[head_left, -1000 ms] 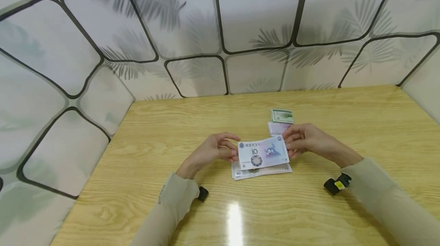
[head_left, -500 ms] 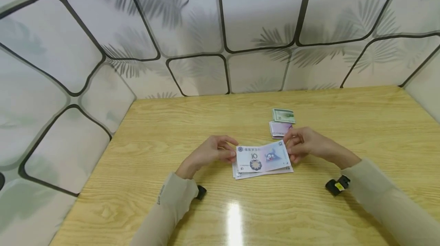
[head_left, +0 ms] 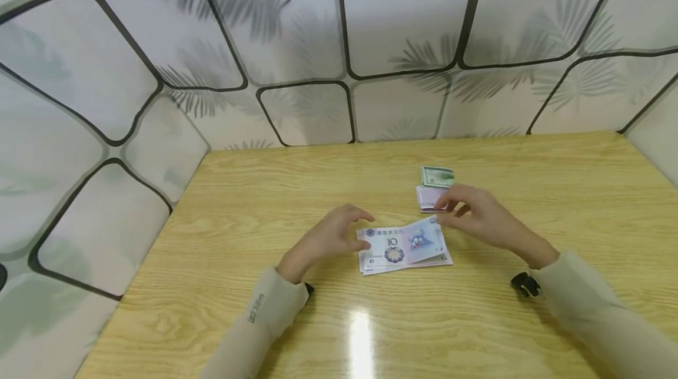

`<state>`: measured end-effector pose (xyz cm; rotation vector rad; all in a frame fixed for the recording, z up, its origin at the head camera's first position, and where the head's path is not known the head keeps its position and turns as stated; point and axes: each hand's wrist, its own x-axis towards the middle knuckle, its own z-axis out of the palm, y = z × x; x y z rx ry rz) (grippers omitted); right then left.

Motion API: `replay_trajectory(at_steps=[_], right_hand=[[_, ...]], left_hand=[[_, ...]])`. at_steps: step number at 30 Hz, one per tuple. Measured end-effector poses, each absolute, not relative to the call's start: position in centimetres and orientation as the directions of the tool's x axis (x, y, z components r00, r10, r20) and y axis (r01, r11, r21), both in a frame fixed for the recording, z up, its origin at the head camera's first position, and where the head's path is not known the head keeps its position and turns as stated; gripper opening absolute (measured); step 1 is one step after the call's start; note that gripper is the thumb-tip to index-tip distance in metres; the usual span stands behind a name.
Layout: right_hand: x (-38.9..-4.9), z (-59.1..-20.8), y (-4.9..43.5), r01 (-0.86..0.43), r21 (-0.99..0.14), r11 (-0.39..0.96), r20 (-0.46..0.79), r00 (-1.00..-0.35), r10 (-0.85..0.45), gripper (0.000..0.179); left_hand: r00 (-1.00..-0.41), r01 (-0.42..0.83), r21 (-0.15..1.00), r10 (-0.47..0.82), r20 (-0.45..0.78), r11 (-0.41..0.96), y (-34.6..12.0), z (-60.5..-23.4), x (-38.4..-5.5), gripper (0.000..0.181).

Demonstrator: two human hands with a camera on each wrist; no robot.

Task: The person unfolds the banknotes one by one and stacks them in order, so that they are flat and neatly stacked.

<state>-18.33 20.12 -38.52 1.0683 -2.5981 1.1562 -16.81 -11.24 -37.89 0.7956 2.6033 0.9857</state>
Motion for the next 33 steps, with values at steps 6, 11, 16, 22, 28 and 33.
replay_trajectory(at_steps=[6,11,16,22,28,33], right_hand=[[-17.5,-39.2,19.5,-0.781,-0.405,0.476,0.274,-0.601,-0.751,0.041],[-16.9,-39.6,19.4,-0.785,-0.307,0.538,0.146,-0.597,-0.789,0.051],[-16.9,-39.7,19.4,-0.796,-0.249,0.552,0.126,-0.592,-0.796,0.047],[-17.1,-39.7,19.2,-0.79,-0.243,0.562,0.12,-0.6,-0.791,0.043],[-17.4,-38.4,20.2,-0.719,-0.349,0.601,0.097,-0.666,-0.74,0.039],[-18.7,-37.3,21.9,-0.625,-0.448,0.639,0.174,-0.762,-0.624,0.026]], left_hand=[[-0.748,0.541,0.435,0.648,-0.143,0.72,-9.9,-37.7,-15.6,0.069],[-0.741,0.57,0.338,0.646,-0.184,0.749,-9.4,-37.9,-15.3,0.071],[-0.744,0.556,0.359,0.641,-0.188,0.75,-9.3,-37.9,-15.7,0.066],[-0.732,0.542,0.408,0.651,-0.2,0.735,-9.5,-37.9,-16.8,0.065],[-0.732,0.513,0.5,0.66,-0.17,0.697,-9.8,-37.6,-17.7,0.059],[-0.792,0.44,0.636,0.608,-0.058,0.634,-10.0,-37.2,-18.7,0.038]])
